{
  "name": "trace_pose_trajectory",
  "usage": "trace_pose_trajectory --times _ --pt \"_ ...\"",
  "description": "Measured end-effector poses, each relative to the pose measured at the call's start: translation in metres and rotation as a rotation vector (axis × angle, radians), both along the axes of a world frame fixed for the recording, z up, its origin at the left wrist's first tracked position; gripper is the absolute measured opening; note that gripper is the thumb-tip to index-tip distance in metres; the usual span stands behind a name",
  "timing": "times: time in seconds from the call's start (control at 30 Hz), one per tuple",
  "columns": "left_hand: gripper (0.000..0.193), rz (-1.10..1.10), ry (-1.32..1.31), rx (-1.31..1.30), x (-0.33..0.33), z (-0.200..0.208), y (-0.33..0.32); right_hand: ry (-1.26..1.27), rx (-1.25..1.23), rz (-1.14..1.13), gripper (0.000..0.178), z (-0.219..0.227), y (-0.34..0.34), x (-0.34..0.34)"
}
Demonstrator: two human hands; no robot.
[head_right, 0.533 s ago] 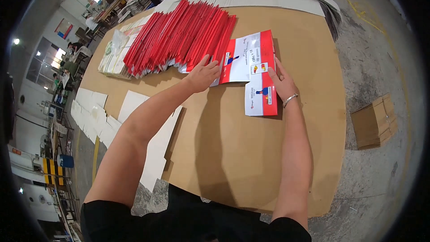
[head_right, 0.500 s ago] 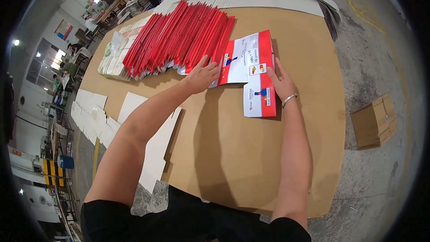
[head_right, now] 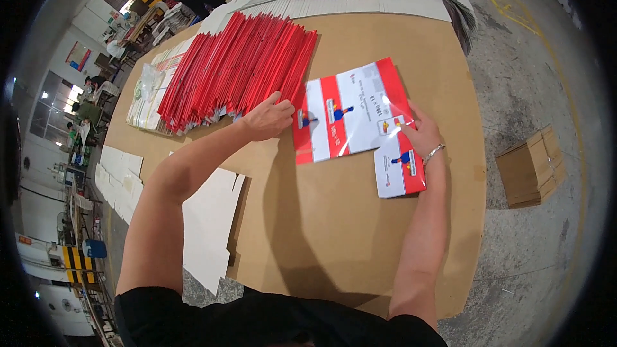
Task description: Manually sort and stack flat paper sheets on a large industrial workbench.
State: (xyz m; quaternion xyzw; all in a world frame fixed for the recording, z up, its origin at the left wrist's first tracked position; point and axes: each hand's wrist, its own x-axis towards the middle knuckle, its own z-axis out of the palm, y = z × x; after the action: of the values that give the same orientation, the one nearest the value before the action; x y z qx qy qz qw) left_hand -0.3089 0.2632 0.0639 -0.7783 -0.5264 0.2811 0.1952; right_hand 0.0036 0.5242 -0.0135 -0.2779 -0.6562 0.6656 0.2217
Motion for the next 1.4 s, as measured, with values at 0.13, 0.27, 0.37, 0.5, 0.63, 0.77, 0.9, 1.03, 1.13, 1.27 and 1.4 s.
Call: trace_pose_trajectory --times 0.13,0.27,0.37,0.5,0.63,0.77,0.9,1.03,1.13,1.27,1.4 --pt "0.019 0.027 -0.130 0.090 -0.004 0.029 -0.011 -0.079 0.084 0.025 0.067 -0.004 -0.005 -0.025" --pt "0.016 0.051 -0.216 0.084 -0.004 0.042 -0.008 -0.238 0.456 -0.127 0.067 -0.038 0.012 -0.116" --pt "0.014 0.054 -0.268 0.126 -0.007 0.039 -0.020 -0.376 0.476 -0.098 0.067 -0.004 -0.052 -0.212" --pt "0.012 0.053 -0.294 0.094 0.004 0.011 -0.012 -0.481 0.437 0.029 0.043 0.004 -0.078 -0.263" --pt "0.017 0.036 -0.229 0.086 0.009 -0.006 -0.030 -0.524 0.260 0.287 0.040 0.030 -0.084 -0.238" --pt "0.022 0.247 -0.547 0.076 0.024 0.004 -0.020 -0.205 0.650 0.043 0.042 -0.029 -0.110 -0.238" --pt "0.046 0.403 -0.357 0.390 0.030 -0.008 -0.030 -0.323 0.324 0.246 0.048 -0.007 -0.112 -0.241" --pt "0.066 0.549 -0.344 0.405 0.025 -0.041 -0.052 -0.181 0.062 0.189 0.054 0.010 -0.133 -0.217" --pt "0.064 0.540 -0.379 0.422 0.024 -0.027 -0.050 -0.244 0.255 0.156 0.051 0.004 -0.133 -0.224" --pt "0.057 0.503 -0.374 0.644 0.003 0.030 -0.025 -0.126 0.670 -0.063 0.049 -0.052 -0.115 -0.235" --pt "0.069 0.828 -0.188 0.732 -0.050 0.014 -0.061 -0.145 0.378 0.061 0.049 -0.011 -0.136 -0.232"
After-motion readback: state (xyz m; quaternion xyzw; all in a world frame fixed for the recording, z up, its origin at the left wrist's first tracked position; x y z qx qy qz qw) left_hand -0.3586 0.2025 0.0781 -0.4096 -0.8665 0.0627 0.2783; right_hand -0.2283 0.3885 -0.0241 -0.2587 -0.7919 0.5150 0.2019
